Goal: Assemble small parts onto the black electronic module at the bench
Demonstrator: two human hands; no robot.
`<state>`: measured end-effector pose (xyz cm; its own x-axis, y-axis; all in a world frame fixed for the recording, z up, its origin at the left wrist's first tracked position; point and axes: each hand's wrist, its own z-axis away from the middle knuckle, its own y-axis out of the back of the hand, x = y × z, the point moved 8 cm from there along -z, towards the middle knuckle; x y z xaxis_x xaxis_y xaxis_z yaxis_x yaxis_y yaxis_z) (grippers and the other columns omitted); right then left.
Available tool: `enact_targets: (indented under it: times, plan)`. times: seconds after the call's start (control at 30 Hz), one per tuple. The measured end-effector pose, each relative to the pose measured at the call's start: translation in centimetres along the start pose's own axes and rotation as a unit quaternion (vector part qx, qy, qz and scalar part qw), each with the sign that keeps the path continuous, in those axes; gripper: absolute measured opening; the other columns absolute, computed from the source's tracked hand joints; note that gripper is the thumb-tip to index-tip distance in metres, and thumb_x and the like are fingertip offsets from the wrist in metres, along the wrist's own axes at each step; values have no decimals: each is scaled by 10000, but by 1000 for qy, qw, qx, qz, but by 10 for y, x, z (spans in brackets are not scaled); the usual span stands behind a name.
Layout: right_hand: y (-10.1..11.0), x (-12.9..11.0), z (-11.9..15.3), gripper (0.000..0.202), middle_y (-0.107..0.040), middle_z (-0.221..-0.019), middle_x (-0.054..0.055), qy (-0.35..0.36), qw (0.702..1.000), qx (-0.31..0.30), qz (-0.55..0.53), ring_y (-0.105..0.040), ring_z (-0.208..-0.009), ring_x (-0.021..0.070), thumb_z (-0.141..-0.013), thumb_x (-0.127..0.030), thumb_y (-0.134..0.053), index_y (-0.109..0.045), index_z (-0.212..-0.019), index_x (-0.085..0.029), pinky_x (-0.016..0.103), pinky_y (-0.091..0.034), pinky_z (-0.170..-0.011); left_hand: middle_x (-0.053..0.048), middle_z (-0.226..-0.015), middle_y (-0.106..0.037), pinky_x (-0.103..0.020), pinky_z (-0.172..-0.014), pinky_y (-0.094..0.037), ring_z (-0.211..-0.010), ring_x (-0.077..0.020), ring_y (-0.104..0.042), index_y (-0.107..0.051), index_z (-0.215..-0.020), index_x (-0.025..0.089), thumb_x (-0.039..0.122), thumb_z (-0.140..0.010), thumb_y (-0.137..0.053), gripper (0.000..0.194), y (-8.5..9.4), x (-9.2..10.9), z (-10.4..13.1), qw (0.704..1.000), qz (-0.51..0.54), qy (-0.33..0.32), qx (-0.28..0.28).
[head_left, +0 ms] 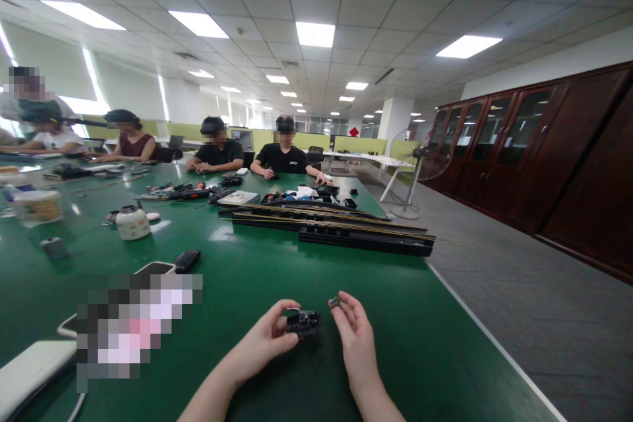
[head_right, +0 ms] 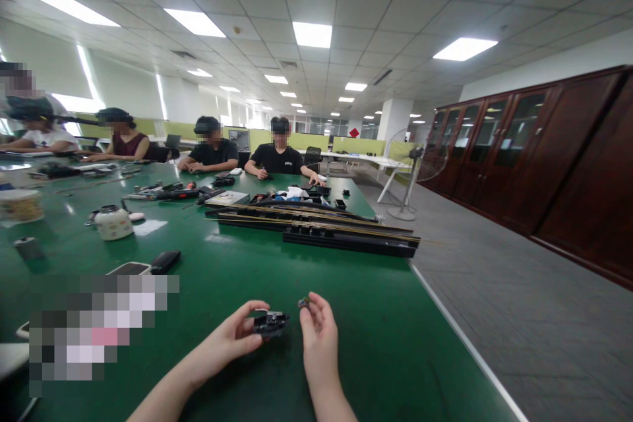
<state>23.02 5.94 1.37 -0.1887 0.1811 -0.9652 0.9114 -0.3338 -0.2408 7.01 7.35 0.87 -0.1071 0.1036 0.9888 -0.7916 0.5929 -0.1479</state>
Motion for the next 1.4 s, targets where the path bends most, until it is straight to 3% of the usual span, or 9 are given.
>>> enact_targets:
  times: [0.73, 1.4]
  plan:
    - [-1, -1, 1, 360, -671, -953, 86, 0, 1000, 1, -6, -611, -933, 228, -656, -338, -658, -573, -958, -162, 348, -458, -855, -49, -990, -611, -259, -716, -354, -884, -169, -553, -386, -1072, 229, 314, -663, -649, 494, 2, -3, 1, 1000, -2, -1, 6]
    - [-2, -1, 0, 353, -669, -963, 88, 4, 1000, -5, -2, -612, -936, 227, -664, -343, -654, -578, -958, -164, 349, -462, -858, -58, -1006, -612, -281, -764, -359, -925, -184, -550, -393, -1060, 228, 310, -655, -658, 491, 1, -1, 0, 1000, 2, 2, 2]
